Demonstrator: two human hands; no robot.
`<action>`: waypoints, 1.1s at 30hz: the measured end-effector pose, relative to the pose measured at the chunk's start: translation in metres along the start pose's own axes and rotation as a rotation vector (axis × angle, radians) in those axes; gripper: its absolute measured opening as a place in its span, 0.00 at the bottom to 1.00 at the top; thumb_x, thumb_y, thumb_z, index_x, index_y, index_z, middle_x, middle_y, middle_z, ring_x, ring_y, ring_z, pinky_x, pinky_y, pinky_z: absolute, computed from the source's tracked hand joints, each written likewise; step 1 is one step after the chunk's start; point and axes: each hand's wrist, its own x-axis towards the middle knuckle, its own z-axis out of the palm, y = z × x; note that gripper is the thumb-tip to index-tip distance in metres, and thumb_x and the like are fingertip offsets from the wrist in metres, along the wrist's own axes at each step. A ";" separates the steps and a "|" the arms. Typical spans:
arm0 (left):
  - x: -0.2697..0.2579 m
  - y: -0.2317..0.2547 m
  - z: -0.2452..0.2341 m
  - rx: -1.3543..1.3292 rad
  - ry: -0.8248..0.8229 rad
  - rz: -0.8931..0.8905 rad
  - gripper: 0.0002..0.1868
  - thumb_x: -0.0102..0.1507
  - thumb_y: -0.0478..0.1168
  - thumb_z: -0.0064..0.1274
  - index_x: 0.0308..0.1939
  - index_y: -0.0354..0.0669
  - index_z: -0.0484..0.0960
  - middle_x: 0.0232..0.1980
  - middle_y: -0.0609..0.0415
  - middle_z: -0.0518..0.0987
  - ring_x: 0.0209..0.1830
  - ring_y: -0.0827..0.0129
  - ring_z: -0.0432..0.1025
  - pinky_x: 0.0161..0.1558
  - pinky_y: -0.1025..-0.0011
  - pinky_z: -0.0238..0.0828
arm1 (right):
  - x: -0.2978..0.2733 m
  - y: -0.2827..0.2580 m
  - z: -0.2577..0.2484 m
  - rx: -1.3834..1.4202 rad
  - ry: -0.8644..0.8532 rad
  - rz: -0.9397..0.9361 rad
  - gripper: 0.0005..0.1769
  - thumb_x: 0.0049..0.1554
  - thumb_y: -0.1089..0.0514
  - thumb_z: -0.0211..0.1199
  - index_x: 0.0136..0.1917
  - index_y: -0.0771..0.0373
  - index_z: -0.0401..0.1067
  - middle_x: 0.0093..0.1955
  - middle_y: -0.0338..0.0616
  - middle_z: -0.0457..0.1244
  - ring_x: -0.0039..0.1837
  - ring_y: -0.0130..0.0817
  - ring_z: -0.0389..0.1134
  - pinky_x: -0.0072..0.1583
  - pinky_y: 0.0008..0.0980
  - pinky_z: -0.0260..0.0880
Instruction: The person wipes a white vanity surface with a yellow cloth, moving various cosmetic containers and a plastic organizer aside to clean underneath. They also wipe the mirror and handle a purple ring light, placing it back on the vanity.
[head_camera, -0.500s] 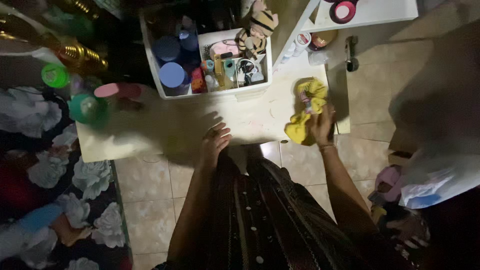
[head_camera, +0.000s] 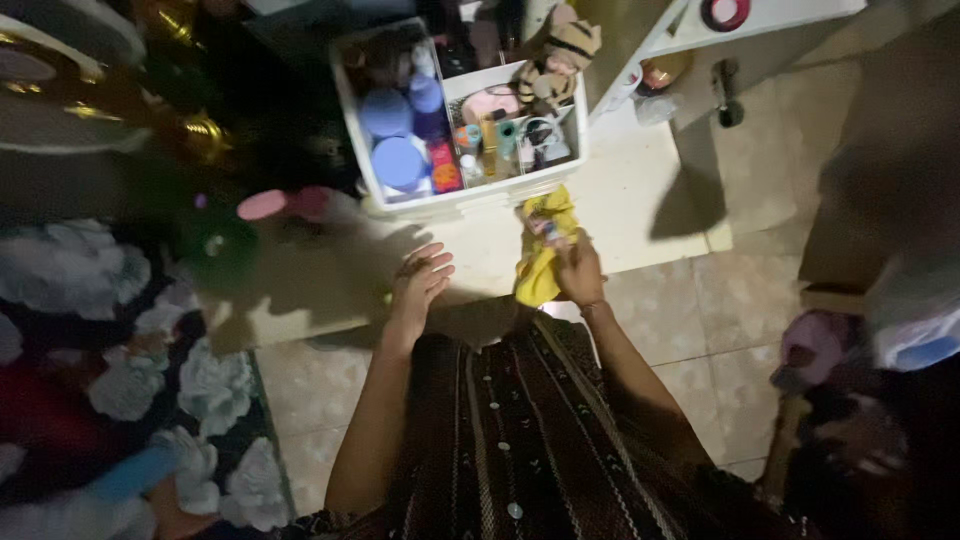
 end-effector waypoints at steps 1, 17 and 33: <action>0.002 0.004 -0.014 -0.006 -0.050 0.025 0.22 0.70 0.47 0.43 0.65 0.43 0.75 0.61 0.50 0.80 0.59 0.64 0.76 0.64 0.63 0.69 | -0.007 -0.005 0.003 0.094 0.105 0.051 0.25 0.66 0.46 0.52 0.63 0.71 0.63 0.44 0.56 0.67 0.44 0.44 0.68 0.47 0.45 0.70; 0.016 -0.020 -0.249 0.358 -0.035 0.308 0.13 0.69 0.36 0.46 0.57 0.42 0.79 0.58 0.54 0.82 0.56 0.70 0.75 0.59 0.72 0.69 | -0.134 -0.236 0.261 -0.454 -0.242 -0.318 0.34 0.53 0.49 0.65 0.71 0.58 0.65 0.73 0.66 0.56 0.74 0.62 0.55 0.73 0.56 0.55; 0.003 -0.017 -0.250 0.165 -0.110 0.026 0.21 0.62 0.42 0.54 0.60 0.43 0.78 0.56 0.52 0.81 0.52 0.70 0.74 0.57 0.68 0.68 | -0.074 -0.119 0.201 -0.487 0.147 -0.182 0.37 0.57 0.55 0.63 0.76 0.68 0.60 0.80 0.67 0.49 0.81 0.65 0.46 0.79 0.55 0.43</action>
